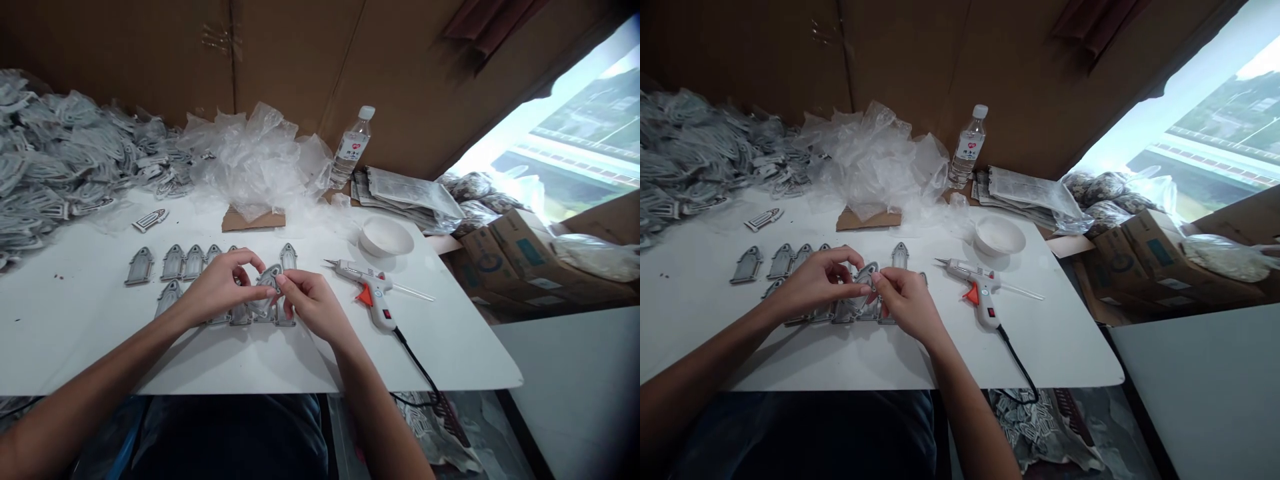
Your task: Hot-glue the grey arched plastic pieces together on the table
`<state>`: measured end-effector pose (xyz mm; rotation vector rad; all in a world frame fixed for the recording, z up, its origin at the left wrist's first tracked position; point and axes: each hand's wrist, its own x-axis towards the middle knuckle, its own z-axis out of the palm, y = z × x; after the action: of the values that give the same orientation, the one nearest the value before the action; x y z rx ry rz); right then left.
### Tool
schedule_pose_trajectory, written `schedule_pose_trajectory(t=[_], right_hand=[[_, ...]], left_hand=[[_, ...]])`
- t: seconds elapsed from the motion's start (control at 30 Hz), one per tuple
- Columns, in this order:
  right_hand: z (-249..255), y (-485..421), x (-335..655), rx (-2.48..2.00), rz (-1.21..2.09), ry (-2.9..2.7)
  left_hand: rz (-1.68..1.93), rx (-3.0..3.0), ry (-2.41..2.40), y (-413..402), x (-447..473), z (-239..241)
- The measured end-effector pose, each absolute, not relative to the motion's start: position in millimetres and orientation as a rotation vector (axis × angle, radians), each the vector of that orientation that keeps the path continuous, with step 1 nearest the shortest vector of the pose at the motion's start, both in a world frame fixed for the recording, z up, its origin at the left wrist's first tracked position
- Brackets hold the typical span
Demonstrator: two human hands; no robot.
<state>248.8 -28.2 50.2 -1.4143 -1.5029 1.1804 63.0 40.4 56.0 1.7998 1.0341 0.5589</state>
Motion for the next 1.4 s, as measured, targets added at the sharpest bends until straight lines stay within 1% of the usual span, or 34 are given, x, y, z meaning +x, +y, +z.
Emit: schedule_pose_trajectory(t=[0.27, 0.4, 0.53, 0.7, 0.8, 0.93, 1.2, 1.4], right_hand=[[49.4, -29.7, 249.0, -1.441, 1.169, -1.494], [47.6, -29.4, 248.3, -1.493, 1.121, -1.480], [44.8, -28.8, 246.7, -1.531, 1.091, -1.448], [41.2, -27.9, 245.0, -1.554, 1.026, -1.430], [40.6, -27.8, 244.1, -1.553, 1.011, -1.424], [40.9, -28.4, 242.4, -1.542, 0.991, -1.426], [41.9, -28.7, 239.5, -1.528, 0.983, -1.425], [39.3, -28.4, 240.8, -1.534, 0.966, -1.406]], left_hand=[[0.583, 1.858, 0.949, 42.3, 59.1, 53.9], [0.708, 1.980, 1.003, 38.7, 59.2, 54.0], [0.843, 2.232, 0.948, 33.2, 60.8, 46.7], [0.901, 2.655, 1.002, 24.1, 65.0, 36.4], [0.934, 2.781, 1.013, 19.2, 68.3, 34.7], [0.974, 2.728, 1.007, 16.4, 71.9, 33.8], [0.880, 2.695, 1.048, 17.3, 75.8, 30.7], [0.943, 2.370, 0.843, 17.8, 72.0, 40.0]])
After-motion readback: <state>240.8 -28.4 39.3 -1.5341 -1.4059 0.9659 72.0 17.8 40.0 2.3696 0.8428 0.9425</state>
